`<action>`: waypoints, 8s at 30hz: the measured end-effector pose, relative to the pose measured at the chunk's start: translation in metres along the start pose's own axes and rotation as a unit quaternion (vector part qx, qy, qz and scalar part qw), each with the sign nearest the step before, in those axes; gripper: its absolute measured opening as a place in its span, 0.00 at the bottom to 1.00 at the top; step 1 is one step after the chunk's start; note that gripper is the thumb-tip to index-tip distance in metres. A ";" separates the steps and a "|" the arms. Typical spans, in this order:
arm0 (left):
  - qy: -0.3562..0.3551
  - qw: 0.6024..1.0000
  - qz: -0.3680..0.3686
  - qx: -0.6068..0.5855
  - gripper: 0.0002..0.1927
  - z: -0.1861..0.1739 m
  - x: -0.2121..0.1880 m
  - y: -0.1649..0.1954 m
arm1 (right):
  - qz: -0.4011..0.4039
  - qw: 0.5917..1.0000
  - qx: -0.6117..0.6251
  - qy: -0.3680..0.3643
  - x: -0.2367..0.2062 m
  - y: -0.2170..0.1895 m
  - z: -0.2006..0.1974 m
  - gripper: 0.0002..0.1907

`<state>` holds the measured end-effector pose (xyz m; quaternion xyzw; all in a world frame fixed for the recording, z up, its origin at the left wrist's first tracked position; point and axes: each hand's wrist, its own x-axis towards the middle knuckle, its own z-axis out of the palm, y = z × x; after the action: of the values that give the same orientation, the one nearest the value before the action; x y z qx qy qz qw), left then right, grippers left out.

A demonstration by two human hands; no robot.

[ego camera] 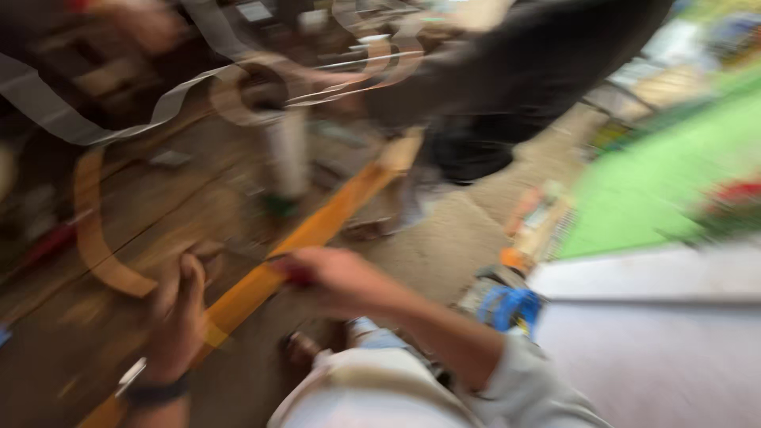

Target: The person stands at a cluttered workbench handling pieces of electrical wire. They hold a wire segment, use a small blade and pliers to cut and strip insulation from the ends, run a file along a metal rod, and use red-handled pliers to trim and twist wire ends, placing processed wires on the bench.

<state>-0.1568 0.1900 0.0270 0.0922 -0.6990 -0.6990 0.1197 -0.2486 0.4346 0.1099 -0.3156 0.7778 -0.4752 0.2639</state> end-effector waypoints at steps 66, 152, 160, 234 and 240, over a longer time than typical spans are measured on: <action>0.072 0.983 0.033 -0.166 0.22 -0.010 0.046 0.064 | 0.029 0.984 -0.134 -0.118 0.048 -0.083 -0.006 0.14; 0.153 0.970 -0.023 0.188 0.29 -0.035 0.018 0.031 | -0.082 0.961 -0.257 0.052 0.052 -0.035 0.072 0.14; 0.280 0.896 -0.147 -0.313 0.20 -0.013 0.026 0.026 | 0.184 0.949 0.242 -0.087 0.063 -0.014 0.102 0.14; 0.313 0.924 0.073 0.209 0.07 0.124 0.027 0.011 | 0.044 0.951 0.078 -0.296 0.102 0.111 -0.074 0.16; 0.297 0.920 0.087 0.238 0.08 0.112 0.022 0.013 | 0.028 0.955 -0.004 -0.295 0.103 0.083 -0.048 0.15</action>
<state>-0.2109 0.2909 0.0414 0.2603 -0.7823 -0.4390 0.3571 -0.3707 0.4150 0.0426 -0.4209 0.6757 -0.3508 0.4931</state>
